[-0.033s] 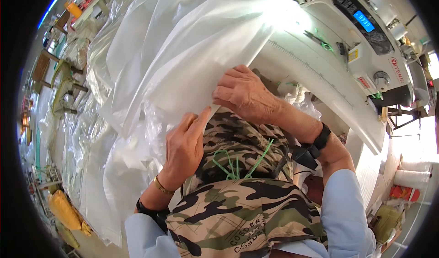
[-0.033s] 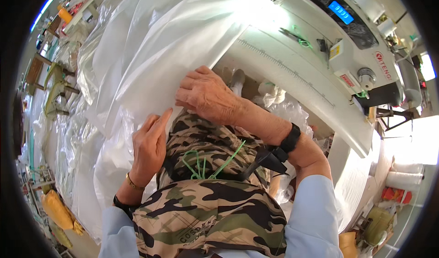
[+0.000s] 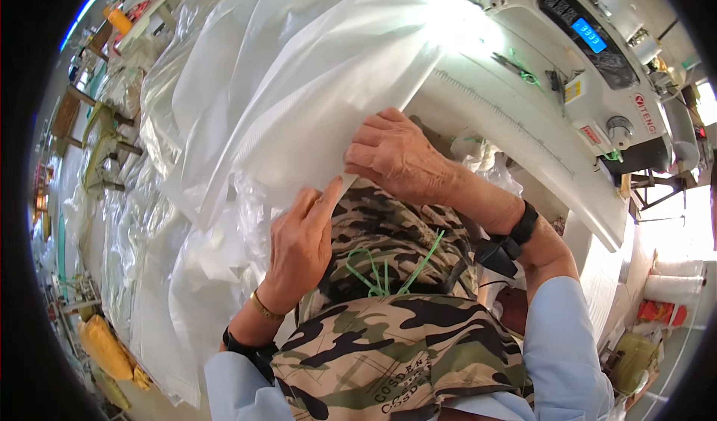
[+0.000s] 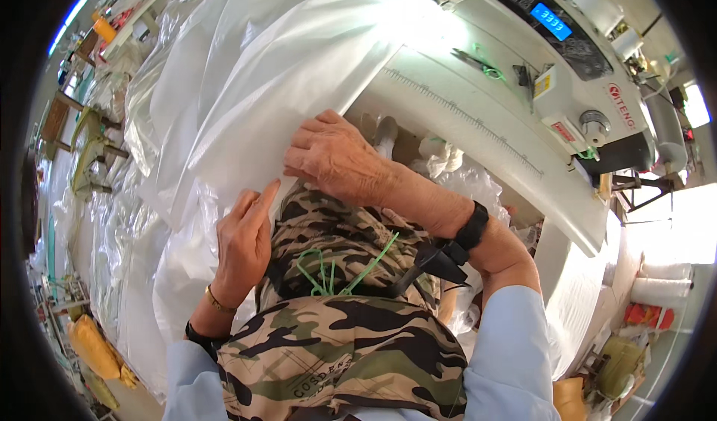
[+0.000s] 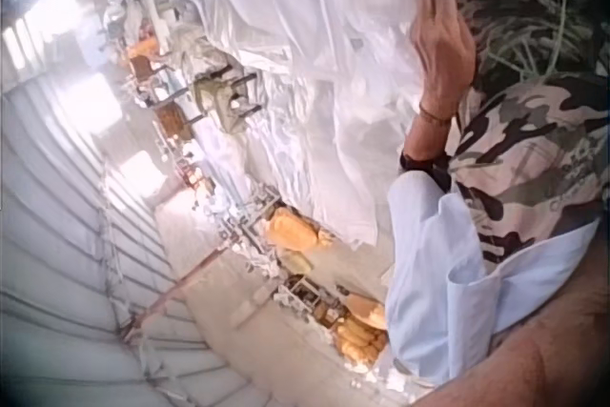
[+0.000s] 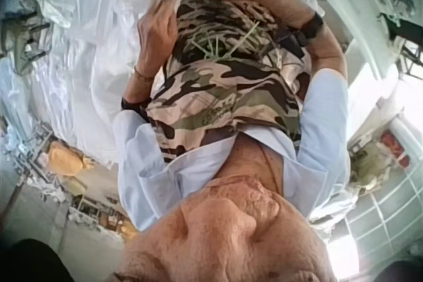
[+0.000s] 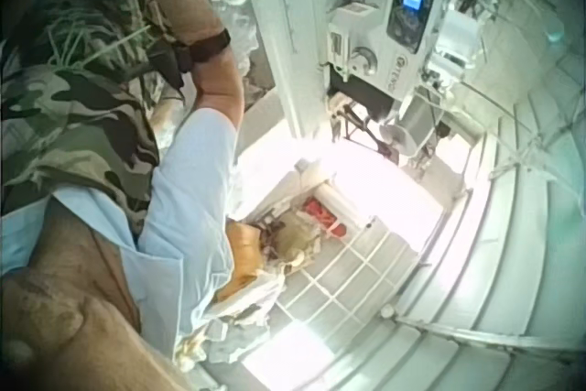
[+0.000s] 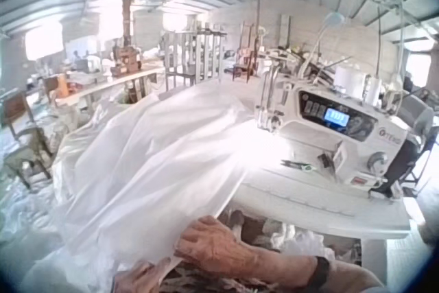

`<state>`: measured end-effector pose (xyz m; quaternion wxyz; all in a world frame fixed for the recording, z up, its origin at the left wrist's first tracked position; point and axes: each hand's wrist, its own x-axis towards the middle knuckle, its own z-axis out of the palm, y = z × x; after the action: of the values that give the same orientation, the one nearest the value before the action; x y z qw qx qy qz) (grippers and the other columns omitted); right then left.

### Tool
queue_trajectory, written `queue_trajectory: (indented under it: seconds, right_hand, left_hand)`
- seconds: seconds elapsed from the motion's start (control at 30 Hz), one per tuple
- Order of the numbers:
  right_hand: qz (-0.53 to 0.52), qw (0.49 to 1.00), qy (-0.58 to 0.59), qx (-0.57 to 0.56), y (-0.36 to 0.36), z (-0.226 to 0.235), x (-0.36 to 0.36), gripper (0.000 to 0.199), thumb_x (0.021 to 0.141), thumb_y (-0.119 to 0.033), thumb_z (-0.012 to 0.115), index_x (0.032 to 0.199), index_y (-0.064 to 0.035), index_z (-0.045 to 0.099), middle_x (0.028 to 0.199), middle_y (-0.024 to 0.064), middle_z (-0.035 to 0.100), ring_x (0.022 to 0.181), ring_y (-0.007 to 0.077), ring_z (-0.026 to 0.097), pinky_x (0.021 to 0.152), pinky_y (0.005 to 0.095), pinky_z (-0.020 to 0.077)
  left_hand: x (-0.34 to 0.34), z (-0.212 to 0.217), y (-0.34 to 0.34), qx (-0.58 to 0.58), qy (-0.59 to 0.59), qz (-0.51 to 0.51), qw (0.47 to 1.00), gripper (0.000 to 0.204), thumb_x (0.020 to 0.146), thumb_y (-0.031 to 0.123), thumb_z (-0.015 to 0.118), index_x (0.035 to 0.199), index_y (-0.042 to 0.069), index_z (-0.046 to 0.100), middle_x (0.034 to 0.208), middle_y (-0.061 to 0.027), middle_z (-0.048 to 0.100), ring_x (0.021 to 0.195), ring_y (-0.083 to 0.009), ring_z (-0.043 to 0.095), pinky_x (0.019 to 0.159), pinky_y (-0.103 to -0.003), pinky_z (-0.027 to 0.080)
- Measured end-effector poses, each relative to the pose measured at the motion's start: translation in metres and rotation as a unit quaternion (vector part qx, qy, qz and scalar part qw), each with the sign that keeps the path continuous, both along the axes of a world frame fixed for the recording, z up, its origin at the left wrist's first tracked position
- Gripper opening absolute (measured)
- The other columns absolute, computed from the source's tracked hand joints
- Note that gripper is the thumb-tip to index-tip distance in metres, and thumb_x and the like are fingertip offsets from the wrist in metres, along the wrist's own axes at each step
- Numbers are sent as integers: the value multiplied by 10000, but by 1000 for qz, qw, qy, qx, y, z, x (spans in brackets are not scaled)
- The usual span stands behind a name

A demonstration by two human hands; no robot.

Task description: Sewing and manipulating large white plastic sheets at an industrial sewing machine.

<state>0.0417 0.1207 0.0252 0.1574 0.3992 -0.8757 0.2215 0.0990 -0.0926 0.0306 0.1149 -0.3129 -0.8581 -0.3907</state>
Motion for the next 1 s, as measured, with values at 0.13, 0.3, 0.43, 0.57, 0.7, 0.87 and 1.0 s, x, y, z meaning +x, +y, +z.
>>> queue_trajectory:
  seconds: [0.13,0.3,0.43,0.57,0.7,0.87,1.0]
  right_hand:
    - [5,1000,25,0,2,6,-4,175,809,-207,713,773,-98,581,802,28,538,869,217,543,847,383,382]
    - [11,998,-25,52,23,23,-14,257,823,-283,706,714,-100,561,754,40,543,845,232,558,825,376,417]
    - [-11,998,-45,36,38,21,-29,314,821,-333,708,714,-89,543,756,53,545,823,255,570,788,385,446]
    - [-16,999,-28,5,56,10,-51,326,811,-354,715,729,-86,549,768,51,557,837,262,582,793,392,454]
    - [-61,996,-52,50,80,5,-75,359,765,-383,748,742,-83,553,774,51,569,818,272,587,787,388,461]
    - [-116,988,-50,83,109,7,-101,392,734,-408,771,778,-85,554,767,49,577,801,260,584,798,388,456]
    - [-124,989,-50,68,123,8,-113,396,735,-408,777,804,-91,550,786,47,587,797,252,584,799,374,453]
  left_hand:
    - [-7,1,2,-52,33,-5,998,267,842,-29,631,1109,-45,629,713,-149,514,608,-310,524,543,-355,411]
    - [-27,9,0,95,-167,-82,978,134,869,-1,650,987,-57,675,730,-29,593,579,-112,474,532,-264,370]
    - [-34,6,-6,164,-340,-78,923,125,915,56,637,989,-24,695,664,102,472,615,-3,360,516,-200,295]
    - [-41,5,-12,158,-328,-65,929,120,907,51,641,975,-29,698,665,69,511,605,-19,374,517,-215,311]
    - [-45,1,-16,132,-280,-62,949,123,892,39,647,974,-40,693,653,10,524,597,-43,390,519,-235,323]
    - [-50,1,-21,118,-235,-63,963,129,866,13,650,974,-45,690,652,-46,524,572,-92,418,520,-250,334]
    - [-51,-5,-23,131,-215,-44,967,113,831,3,668,934,-11,714,610,-31,500,538,-95,385,493,-261,283]
